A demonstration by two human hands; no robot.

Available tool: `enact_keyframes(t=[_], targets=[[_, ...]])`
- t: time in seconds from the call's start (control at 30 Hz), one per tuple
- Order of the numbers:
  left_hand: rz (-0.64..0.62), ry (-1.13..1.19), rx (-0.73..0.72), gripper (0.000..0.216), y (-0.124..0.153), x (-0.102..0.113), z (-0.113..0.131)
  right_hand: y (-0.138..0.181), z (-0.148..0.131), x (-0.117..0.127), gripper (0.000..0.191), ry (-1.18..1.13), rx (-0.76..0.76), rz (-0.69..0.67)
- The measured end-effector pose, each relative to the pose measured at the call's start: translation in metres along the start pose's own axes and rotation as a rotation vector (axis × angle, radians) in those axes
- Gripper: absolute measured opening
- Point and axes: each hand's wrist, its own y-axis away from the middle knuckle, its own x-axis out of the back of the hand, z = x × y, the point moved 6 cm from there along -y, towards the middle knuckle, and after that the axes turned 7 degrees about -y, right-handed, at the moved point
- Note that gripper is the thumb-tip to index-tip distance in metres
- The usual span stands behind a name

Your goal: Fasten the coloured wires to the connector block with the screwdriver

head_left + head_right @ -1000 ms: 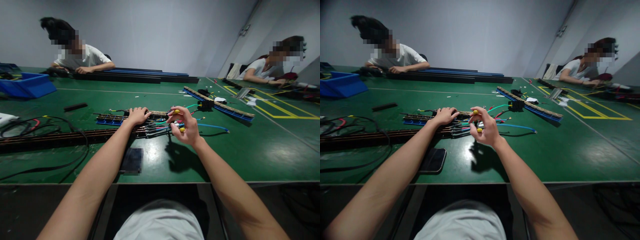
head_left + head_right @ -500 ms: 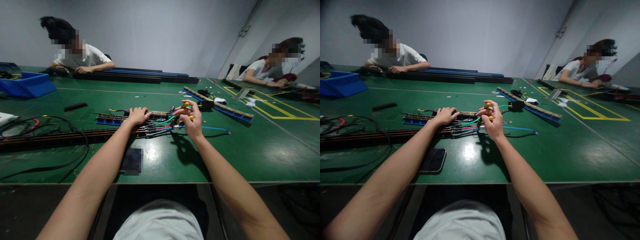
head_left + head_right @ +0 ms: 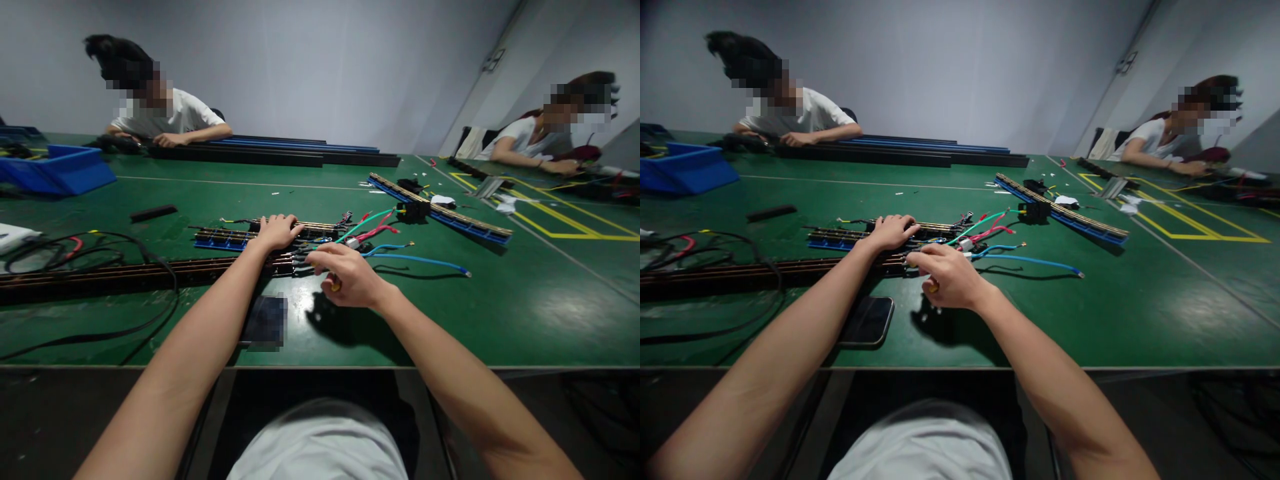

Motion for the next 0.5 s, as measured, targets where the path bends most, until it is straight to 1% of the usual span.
enact_keyframes(t=[0.07,0.17,0.23,0.33,0.43,0.5], targets=[[-0.001,0.004,-0.002,0.053,0.000,-0.001,0.000,0.003,0.007,0.015,0.056,-0.021,-0.075,0.132],[-0.003,0.010,-0.004,0.052,0.000,-0.001,0.000,0.012,0.020,0.041,0.058,-0.105,-0.208,0.373],[-0.006,0.010,-0.003,0.052,0.000,-0.001,0.000,0.018,0.029,0.051,0.058,-0.173,-0.258,0.484],[-0.009,0.012,-0.002,0.052,0.000,0.000,0.000,0.023,0.041,0.054,0.059,-0.232,-0.298,0.528],[-0.009,0.016,-0.002,0.052,0.000,0.000,0.000,0.025,0.052,0.048,0.059,-0.261,-0.328,0.490],[-0.010,0.019,-0.002,0.052,0.000,0.000,0.000,0.024,0.056,0.043,0.061,-0.259,-0.344,0.435]])
